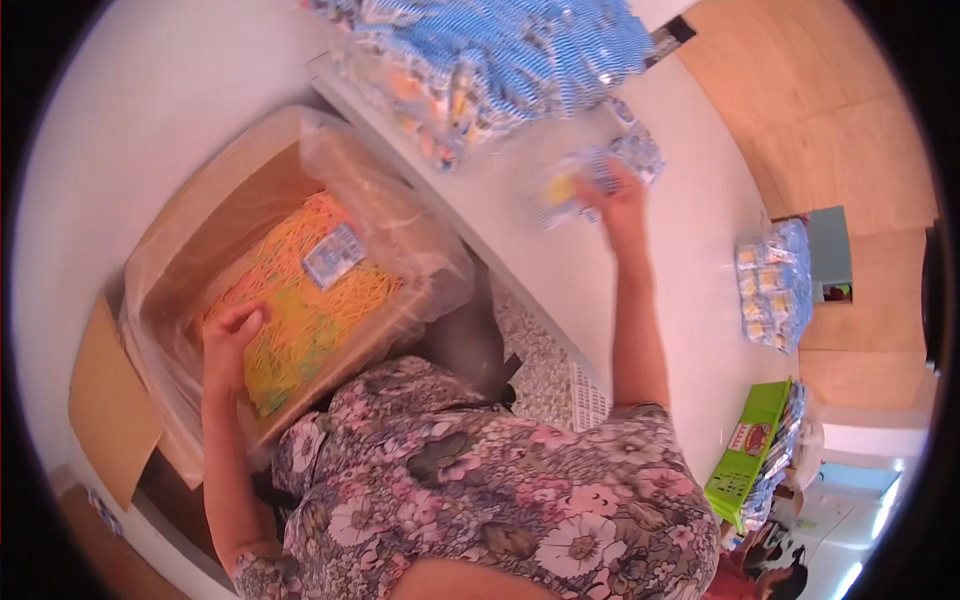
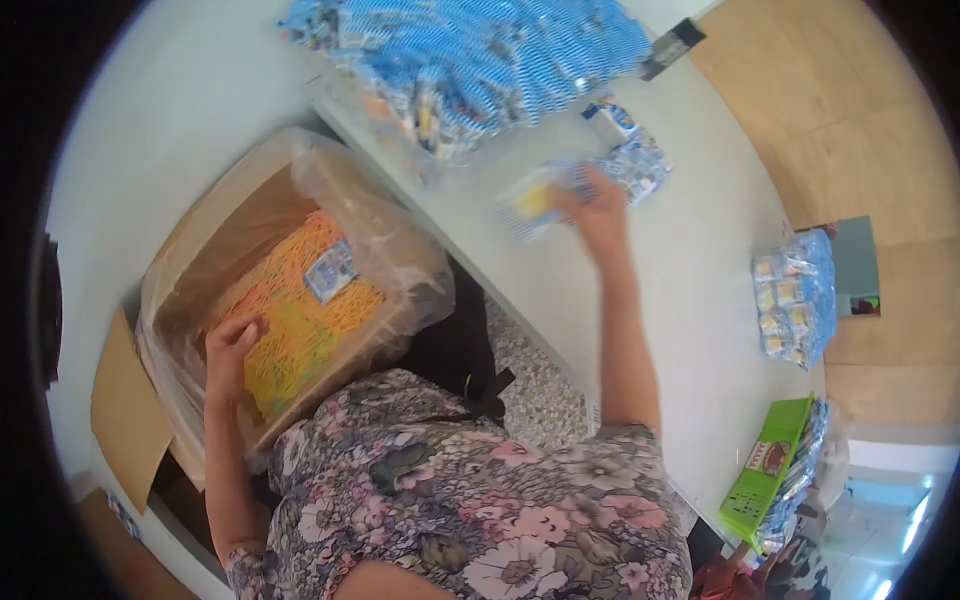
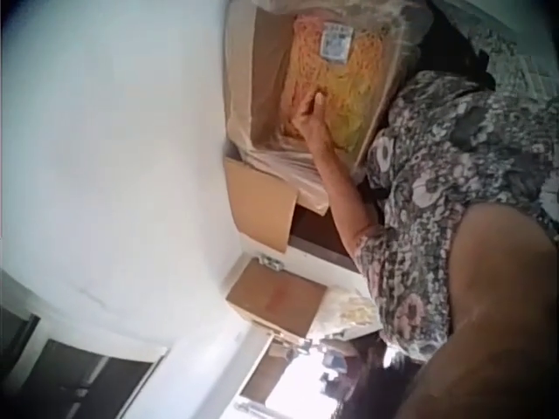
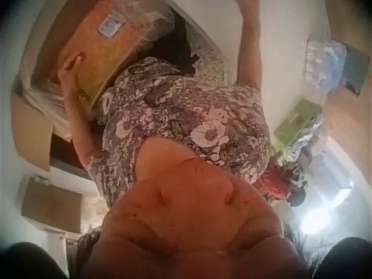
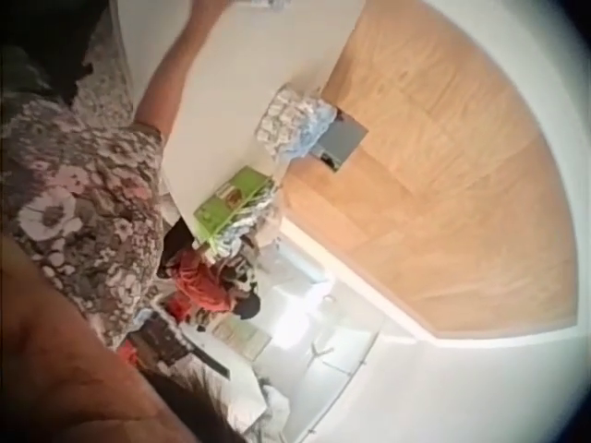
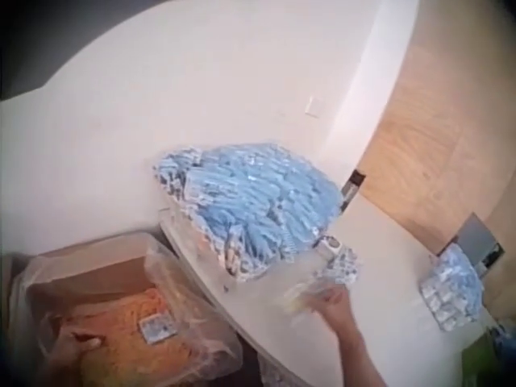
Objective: Placing a packet and wooden sticks into small plastic bags.
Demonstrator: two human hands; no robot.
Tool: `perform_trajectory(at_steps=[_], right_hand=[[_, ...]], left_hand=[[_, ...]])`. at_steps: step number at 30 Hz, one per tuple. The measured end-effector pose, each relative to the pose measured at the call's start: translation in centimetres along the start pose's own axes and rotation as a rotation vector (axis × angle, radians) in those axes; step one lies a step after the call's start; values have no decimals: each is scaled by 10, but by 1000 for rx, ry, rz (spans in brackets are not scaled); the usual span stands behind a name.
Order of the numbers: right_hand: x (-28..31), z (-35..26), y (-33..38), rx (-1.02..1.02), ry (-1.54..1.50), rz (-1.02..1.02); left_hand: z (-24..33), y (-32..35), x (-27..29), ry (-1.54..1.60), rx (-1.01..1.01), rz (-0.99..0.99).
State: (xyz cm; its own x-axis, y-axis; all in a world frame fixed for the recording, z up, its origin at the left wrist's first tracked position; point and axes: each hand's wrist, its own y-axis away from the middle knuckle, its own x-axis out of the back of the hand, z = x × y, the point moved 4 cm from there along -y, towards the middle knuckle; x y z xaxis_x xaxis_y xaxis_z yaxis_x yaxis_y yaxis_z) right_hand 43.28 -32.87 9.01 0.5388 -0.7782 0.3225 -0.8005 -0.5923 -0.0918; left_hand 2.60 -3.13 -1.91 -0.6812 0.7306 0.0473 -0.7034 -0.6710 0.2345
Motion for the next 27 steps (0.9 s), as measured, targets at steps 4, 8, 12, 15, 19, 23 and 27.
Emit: perform_trajectory(at_steps=[4, 8, 12, 15, 19, 23, 27], right_hand=[[96, 80, -29, 133, 682, 179], [125, 66, -43, 162, 872, 281], [135, 74, -54, 230, 851, 315], [113, 53, -41, 298, 1021, 304], [75, 24, -6, 489, 1115, 298], [51, 14, 13, 490, 1098, 282], [26, -1, 21, 535, 1010, 242]], left_hand=[[42, -10, -28, -269, 160, -113], [71, -27, -49, -526, 3, -278], [11, -87, -74, -891, -374, -228], [-26, -117, -101, -938, -448, -100], [-57, -142, -106, -1105, -153, 2], [-63, -150, -97, -901, 55, -51], [-54, -141, -99, -878, 3, 18]])
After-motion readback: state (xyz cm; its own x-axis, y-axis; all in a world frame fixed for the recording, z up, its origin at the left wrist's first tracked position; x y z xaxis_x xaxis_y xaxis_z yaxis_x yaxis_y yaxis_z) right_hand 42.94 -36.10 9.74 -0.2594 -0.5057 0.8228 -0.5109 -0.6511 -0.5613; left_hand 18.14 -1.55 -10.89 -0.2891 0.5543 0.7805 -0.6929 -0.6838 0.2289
